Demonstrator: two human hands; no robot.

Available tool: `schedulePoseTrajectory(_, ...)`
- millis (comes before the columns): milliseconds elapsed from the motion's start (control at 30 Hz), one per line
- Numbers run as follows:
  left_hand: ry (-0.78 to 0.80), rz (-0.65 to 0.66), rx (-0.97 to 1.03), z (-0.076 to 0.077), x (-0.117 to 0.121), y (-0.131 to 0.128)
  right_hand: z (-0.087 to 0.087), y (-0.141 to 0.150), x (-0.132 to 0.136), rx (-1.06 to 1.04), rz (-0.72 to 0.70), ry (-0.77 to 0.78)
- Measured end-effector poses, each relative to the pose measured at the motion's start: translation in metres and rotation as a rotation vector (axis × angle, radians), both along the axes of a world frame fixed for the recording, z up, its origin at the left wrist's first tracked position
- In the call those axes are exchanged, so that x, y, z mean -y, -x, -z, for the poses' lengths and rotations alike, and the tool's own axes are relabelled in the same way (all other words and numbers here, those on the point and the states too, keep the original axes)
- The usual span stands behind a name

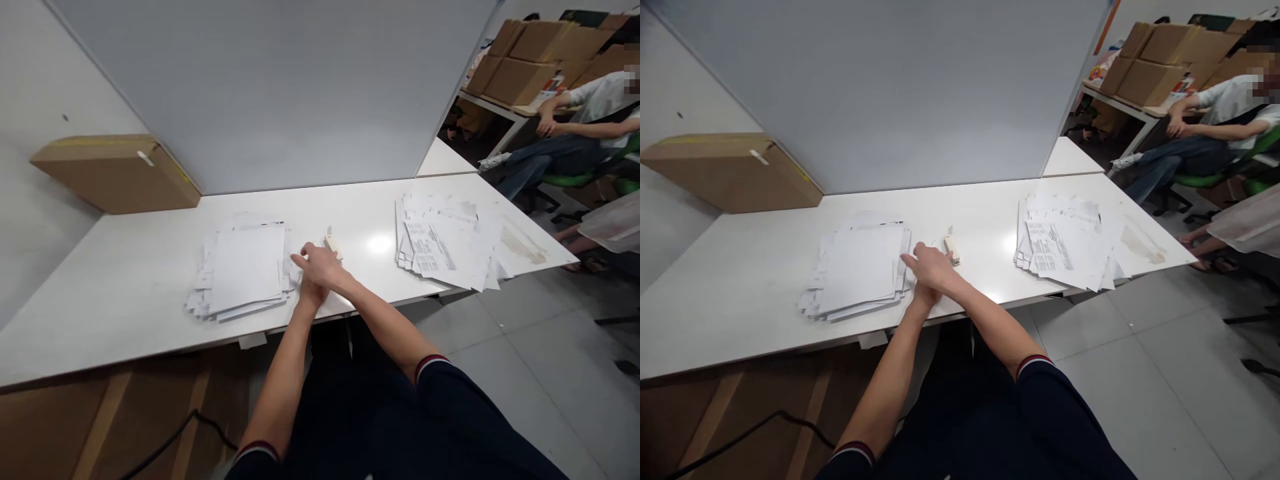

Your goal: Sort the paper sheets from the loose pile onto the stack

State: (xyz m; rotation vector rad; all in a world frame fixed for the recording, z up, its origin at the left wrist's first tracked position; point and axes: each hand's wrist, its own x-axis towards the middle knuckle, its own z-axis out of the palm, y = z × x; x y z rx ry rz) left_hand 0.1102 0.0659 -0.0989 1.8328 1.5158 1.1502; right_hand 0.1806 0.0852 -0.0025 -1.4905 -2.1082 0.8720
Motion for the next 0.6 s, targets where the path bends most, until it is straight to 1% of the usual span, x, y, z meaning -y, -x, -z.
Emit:
schedulePoseTrajectory(33, -0.012, 0.010, -0.037, 0.000, 0.000, 0.000, 0.000, -0.022, 0.003, -0.005, -0.001, -0.028)
schedulePoseTrajectory(67, -0.032, 0.018, -0.102, 0.000, 0.001, -0.001, 0.002, -0.048, 0.004, -0.004, 0.041, -0.025)
schedulePoseTrajectory(100, -0.061, 0.021, -0.180, 0.000, 0.002, -0.001, 0.004, -0.075, 0.005, 0.028, 0.133, -0.030)
schedulePoseTrajectory(133, -0.093, 0.014, -0.256, 0.000, 0.003, -0.001, 0.007, -0.102, 0.004, 0.086, 0.258, -0.064)
schedulePoseTrajectory(167, -0.124, 0.003, -0.324, -0.001, 0.003, -0.002, 0.011, -0.130, 0.001, 0.174, 0.411, -0.110)
schedulePoseTrajectory(233, -0.168, -0.023, -0.395, -0.001, 0.004, -0.002, 0.021, -0.177, -0.006, 0.335, 0.666, -0.227)
schedulePoseTrajectory(267, -0.182, -0.032, -0.408, -0.001, 0.004, -0.003, 0.027, -0.196, -0.011, 0.408, 0.752, -0.253)
schedulePoseTrajectory(300, -0.191, -0.038, -0.414, -0.001, 0.004, -0.003, 0.033, -0.210, -0.015, 0.464, 0.813, -0.234)
schedulePoseTrajectory(367, -0.202, -0.044, -0.421, -0.001, 0.004, -0.003, 0.044, -0.228, -0.022, 0.531, 0.849, -0.159)
schedulePoseTrajectory(433, -0.200, -0.043, -0.421, -0.002, 0.004, -0.003, 0.050, -0.233, -0.027, 0.547, 0.823, -0.107)
schedulePoseTrajectory(500, -0.194, -0.043, -0.411, -0.003, 0.004, -0.003, 0.053, -0.232, -0.029, 0.538, 0.785, -0.108)
schedulePoseTrajectory(600, -0.185, -0.050, -0.388, -0.004, 0.005, -0.003, 0.053, -0.231, -0.029, 0.526, 0.745, -0.136)
